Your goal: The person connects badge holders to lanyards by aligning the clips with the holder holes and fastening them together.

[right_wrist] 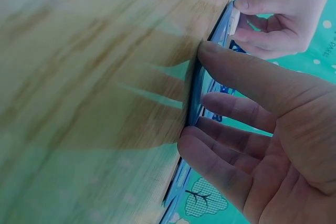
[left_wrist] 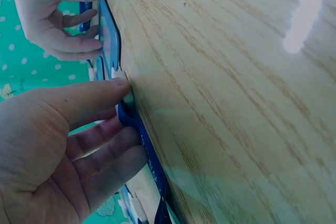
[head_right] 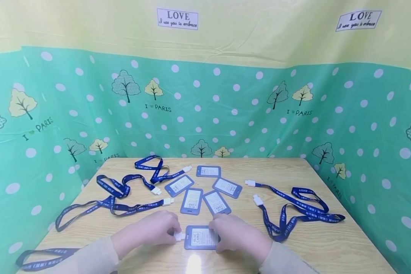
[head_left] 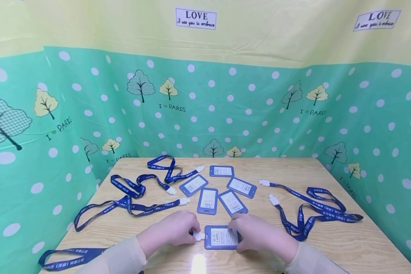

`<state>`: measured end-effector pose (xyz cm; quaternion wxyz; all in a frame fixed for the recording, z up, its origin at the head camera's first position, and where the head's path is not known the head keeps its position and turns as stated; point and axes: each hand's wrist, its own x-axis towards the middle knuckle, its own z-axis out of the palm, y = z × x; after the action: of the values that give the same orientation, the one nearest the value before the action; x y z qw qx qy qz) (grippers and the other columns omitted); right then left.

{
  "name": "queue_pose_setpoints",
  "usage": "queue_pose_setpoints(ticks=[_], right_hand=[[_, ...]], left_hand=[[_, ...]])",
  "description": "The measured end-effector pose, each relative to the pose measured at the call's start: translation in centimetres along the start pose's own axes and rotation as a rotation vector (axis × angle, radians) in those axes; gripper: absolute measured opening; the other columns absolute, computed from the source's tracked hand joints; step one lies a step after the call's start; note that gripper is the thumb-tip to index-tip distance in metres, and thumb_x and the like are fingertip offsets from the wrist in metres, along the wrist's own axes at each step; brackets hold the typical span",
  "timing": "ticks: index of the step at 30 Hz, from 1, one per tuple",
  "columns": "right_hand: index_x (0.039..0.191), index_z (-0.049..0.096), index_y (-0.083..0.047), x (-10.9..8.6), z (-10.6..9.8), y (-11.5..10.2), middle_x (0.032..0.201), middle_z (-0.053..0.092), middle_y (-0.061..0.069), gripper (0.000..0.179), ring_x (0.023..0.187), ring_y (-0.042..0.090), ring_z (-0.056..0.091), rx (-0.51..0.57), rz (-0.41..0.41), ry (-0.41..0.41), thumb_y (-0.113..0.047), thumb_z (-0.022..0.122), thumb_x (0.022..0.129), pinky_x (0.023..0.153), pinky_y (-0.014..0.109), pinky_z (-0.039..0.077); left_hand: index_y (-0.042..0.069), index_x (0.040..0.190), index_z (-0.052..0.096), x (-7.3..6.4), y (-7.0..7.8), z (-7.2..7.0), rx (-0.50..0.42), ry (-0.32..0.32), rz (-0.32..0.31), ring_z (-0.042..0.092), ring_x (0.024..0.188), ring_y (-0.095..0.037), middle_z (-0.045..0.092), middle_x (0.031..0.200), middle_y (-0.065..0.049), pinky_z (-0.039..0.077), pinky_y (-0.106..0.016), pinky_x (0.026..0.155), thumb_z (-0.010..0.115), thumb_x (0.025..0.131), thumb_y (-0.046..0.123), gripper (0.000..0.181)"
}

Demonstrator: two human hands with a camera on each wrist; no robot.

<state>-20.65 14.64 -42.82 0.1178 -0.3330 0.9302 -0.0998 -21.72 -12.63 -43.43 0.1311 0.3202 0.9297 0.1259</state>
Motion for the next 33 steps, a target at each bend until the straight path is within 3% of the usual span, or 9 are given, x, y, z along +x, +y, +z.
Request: queue_pose_setpoints(ticks=[10,25,33], right_hand=[[0.118,0.074,-0.021,0.00,-0.04,-0.18,0.109,0.064,-0.008,0.052,0.097,0.010,0.063,-0.013,-0.014,0.001,-0.030,0.093,0.070,0.087,0.035,0.056],[0.118,0.074,-0.021,0.20,0.21,-0.18,0.110,0.064,-0.008,0.051,0.098,0.010,0.063,-0.004,-0.015,-0.002,-0.029,0.093,0.071,0.088,0.034,0.056],[0.118,0.074,-0.020,0.24,0.26,-0.20,0.107,0.063,-0.008,0.052,0.094,0.007,0.061,0.002,-0.010,-0.005,-0.029,0.093,0.070,0.086,0.032,0.057]], left_hand=[[0.021,0.101,0.081,-0.02,0.11,-0.01,-0.010,-0.003,-0.012,0.054,0.075,-0.001,0.064,0.085,0.015,0.052,-0.025,0.075,0.085,0.082,0.025,0.020],[0.020,0.100,0.082,-0.17,0.02,0.05,0.013,0.011,0.032,0.051,0.069,-0.003,0.059,0.079,0.015,0.047,-0.022,0.066,0.084,0.081,0.023,0.019],[0.020,0.103,0.082,0.06,-0.27,0.39,0.003,0.008,0.013,0.052,0.071,-0.001,0.062,0.082,0.015,0.050,-0.022,0.069,0.085,0.082,0.024,0.022]])
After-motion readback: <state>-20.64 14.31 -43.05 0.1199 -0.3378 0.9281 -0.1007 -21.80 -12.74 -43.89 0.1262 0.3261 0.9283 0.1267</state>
